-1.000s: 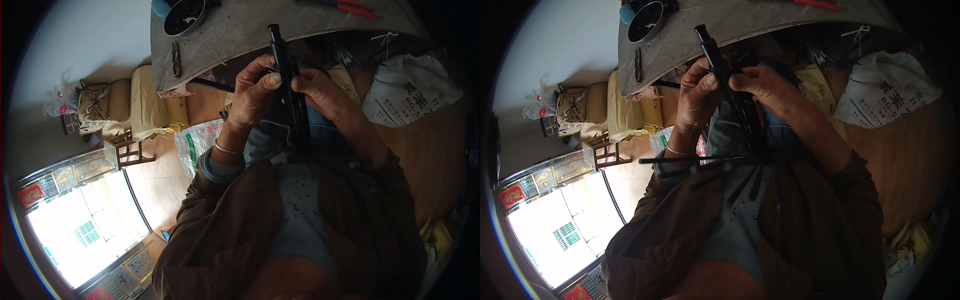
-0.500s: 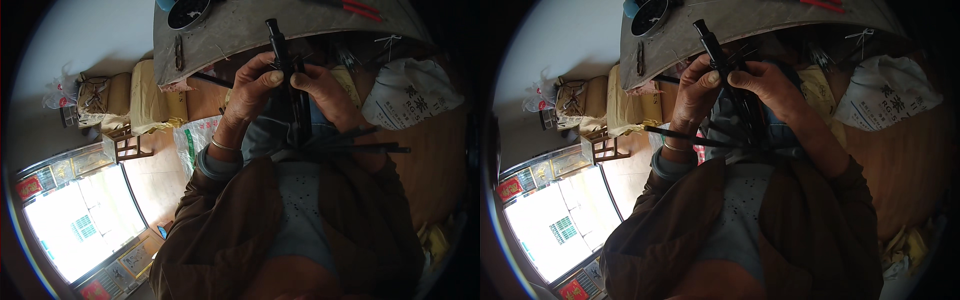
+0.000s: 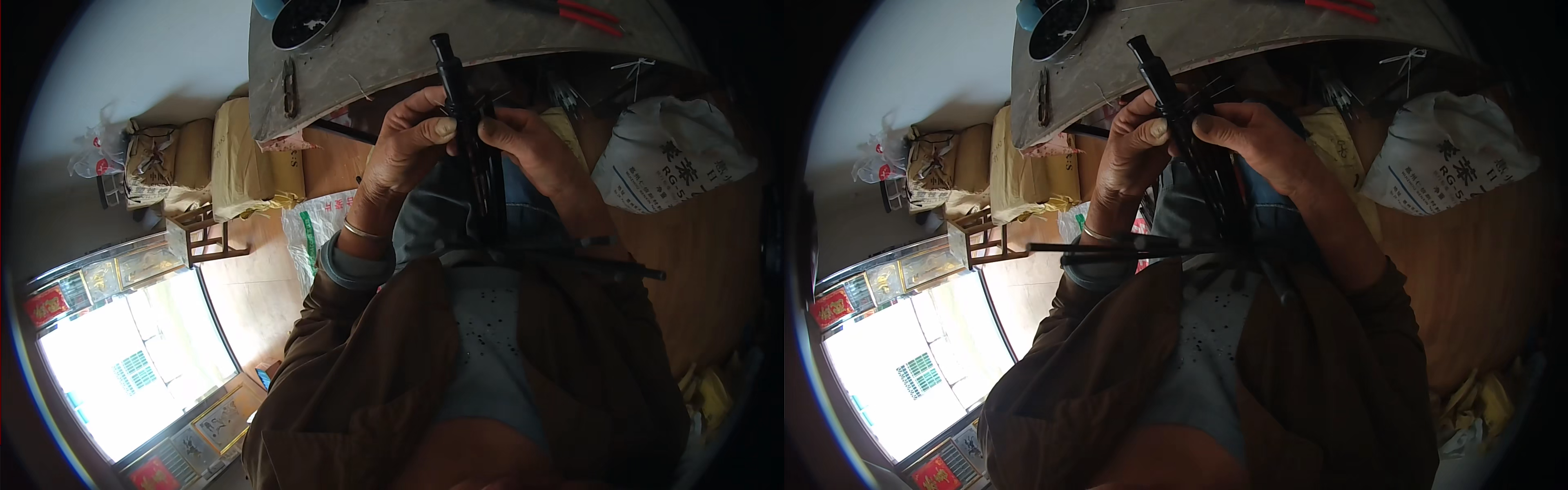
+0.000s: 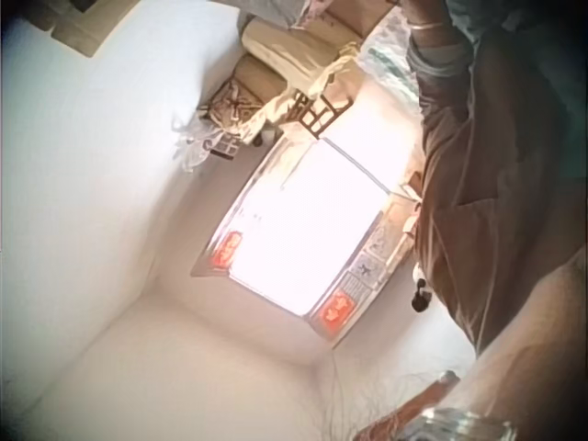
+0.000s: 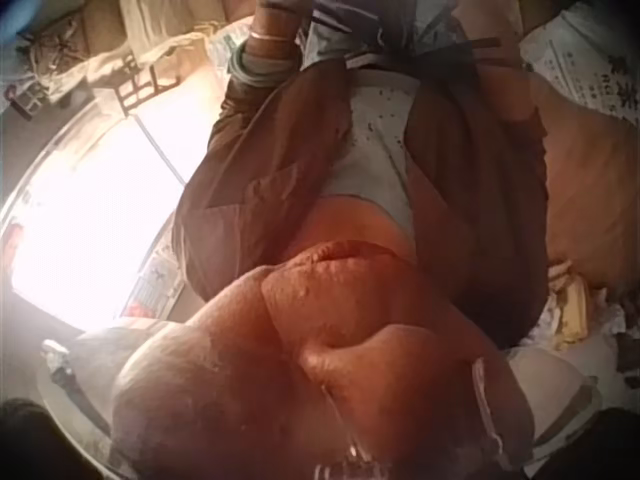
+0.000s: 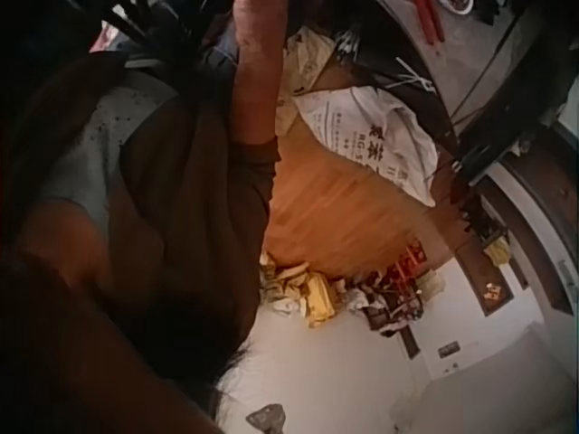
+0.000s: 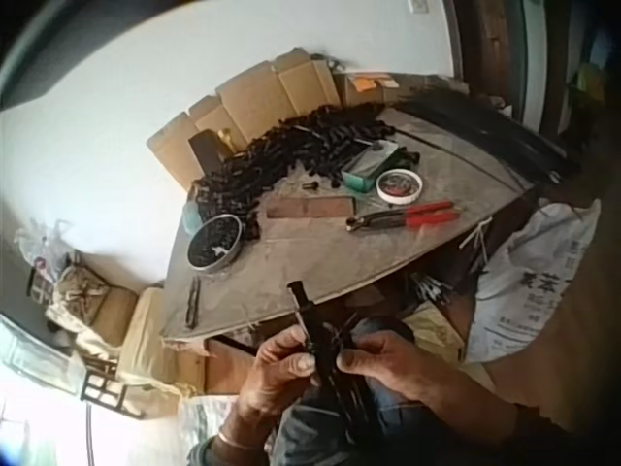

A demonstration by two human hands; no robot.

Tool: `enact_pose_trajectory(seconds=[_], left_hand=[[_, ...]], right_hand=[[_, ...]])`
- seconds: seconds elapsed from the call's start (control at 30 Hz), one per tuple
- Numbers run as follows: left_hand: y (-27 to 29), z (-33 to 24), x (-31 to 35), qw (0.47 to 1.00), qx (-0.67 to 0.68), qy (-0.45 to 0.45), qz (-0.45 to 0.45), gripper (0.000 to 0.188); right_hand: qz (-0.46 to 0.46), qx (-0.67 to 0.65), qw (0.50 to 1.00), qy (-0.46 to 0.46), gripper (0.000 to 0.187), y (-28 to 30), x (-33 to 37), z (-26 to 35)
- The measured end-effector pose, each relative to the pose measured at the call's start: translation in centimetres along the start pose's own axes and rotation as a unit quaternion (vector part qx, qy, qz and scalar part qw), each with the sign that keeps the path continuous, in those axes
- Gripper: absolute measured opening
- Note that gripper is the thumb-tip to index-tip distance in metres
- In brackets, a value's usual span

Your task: Assembling a mechanical component by inserting black rods into a connector and adjusting them with pliers.

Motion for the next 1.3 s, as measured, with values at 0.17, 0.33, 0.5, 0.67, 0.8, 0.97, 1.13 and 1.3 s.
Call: enact_pose_trajectory(seconds=[0.17, 0.33, 0.5, 0.67, 0.8, 0.97, 1.13, 1.3], left_hand=[[0.1, -0.1, 0.2, 1.000, 0.015, 0.007, 0.004, 0.032], [-0.5, -0.1, 0.4, 1.000, 0.013, -0.002, 0.021, 0.033], [-1.0, -0.9, 0.6, 0.997, -0.059, -0.050, -0.002, 0.031], [-1.1, -1.9, 1.2, 0.989, -0.137, -0.060, 0.016, 0.032], [-2.5, -2.6, 0.9, 0.980, -0.167, -0.097, 0.047, 0.029], [-3.0, -2.8, 0.9, 0.980, -0.175, -0.090, 0.040, 0.029], [-3.2, -2.7, 0.7, 0.981, -0.169, -0.083, 0.041, 0.028], [-3.5, -1.9, 0.5, 0.982, -0.170, -0.053, 0.055, 0.029]], right_hand=[[-0.013, 0.027, 1.000, 0.003, 0.038, -0.5, -0.1, -0.4], [0.003, 0.043, 0.999, 0.003, 0.037, -0.9, 0.5, -0.2], [-0.024, 0.082, 0.995, -0.050, 0.035, 0.0, 0.8, -1.3], [-0.039, 0.090, 0.994, -0.044, 0.031, -0.2, 0.9, -1.1], [-0.027, -0.007, 0.999, 0.030, 0.032, -1.2, 1.0, 0.4], [-0.020, -0.103, 0.993, 0.048, 0.040, -2.2, 1.3, 0.5], [-0.043, -0.140, 0.989, 0.010, 0.044, -2.0, 1.7, 0.1], [-0.025, -0.146, 0.988, 0.050, 0.044, -1.6, 1.5, 0.3]])
Point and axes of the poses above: each hand's wrist, its own x-axis away from the middle knuckle, its own y-axis out of the back of the hand, z = x × y, the point moved 10 cm from there along -x, towards the middle knuckle, and after that the axes turned 1 degree about -x, right-handed, at the moved point
